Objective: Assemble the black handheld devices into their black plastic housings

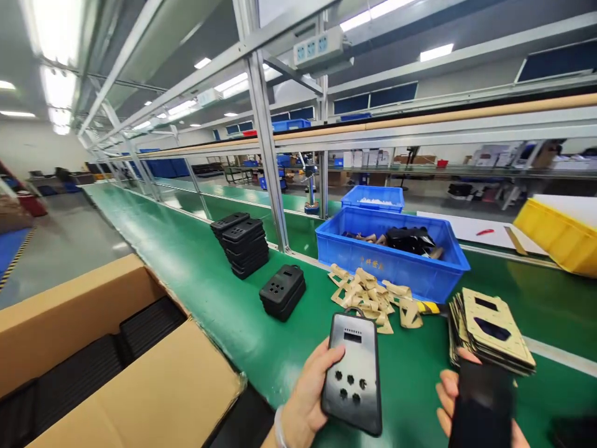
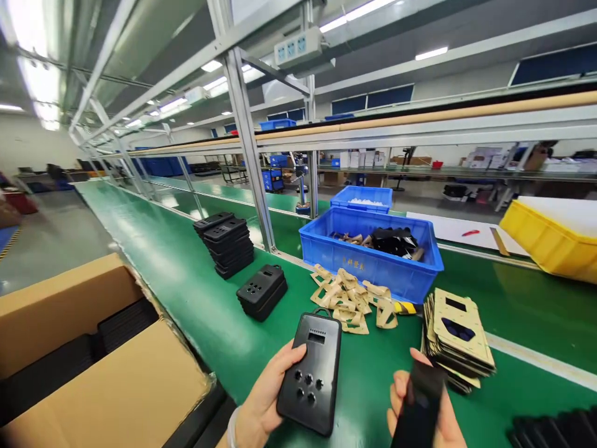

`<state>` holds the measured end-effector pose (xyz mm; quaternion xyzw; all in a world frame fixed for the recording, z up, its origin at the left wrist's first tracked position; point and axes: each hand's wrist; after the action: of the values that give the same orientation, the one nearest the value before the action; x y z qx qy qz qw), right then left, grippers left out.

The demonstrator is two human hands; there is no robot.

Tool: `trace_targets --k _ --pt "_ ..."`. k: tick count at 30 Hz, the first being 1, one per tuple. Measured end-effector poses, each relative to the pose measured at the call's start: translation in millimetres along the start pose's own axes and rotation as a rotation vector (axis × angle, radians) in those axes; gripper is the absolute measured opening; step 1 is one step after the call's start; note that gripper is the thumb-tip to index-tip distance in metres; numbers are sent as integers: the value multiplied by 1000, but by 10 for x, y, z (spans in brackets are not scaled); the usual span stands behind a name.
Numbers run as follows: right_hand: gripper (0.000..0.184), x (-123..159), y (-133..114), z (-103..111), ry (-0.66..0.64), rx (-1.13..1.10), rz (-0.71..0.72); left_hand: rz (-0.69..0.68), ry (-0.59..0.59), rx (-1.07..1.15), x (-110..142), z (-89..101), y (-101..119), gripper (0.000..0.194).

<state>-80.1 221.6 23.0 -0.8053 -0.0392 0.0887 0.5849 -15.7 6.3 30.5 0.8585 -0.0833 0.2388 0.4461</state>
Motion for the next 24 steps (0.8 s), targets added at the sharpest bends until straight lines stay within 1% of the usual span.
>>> trace_targets --k 2,4,5,7,10,13,18,24 --pt "65 81 -45 -135 28 -67 -11 102 -96 175 60 -85 -120 47" --pt "50 135 -88 -282 6 -31 9 139 -156 270 113 -155 -191 40" --pt "44 146 -97 -340 -25 1 21 135 -161 271 134 -184 -214 36" --pt "40 141 -78 -406 -98 48 42 140 -151 265 167 -224 -247 36" --pt "39 103 13 -385 -203 69 27 165 -148 259 190 -245 -276 42" --pt "39 73 98 -328 -266 88 12 162 -177 266 203 -240 -289 44" --pt "40 66 137 -334 -293 125 0 141 -208 267 210 -225 -282 43" --pt "39 59 129 -378 -288 178 51 145 -195 269 197 -205 -283 42"
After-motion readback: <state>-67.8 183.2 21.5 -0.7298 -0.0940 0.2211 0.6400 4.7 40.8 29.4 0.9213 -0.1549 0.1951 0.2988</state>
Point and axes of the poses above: each hand's wrist, its own x-axis away from the middle knuckle, its own z-axis out of the back of the hand, y = z × x, and after that the axes turned 15 degrees about z, right-handed
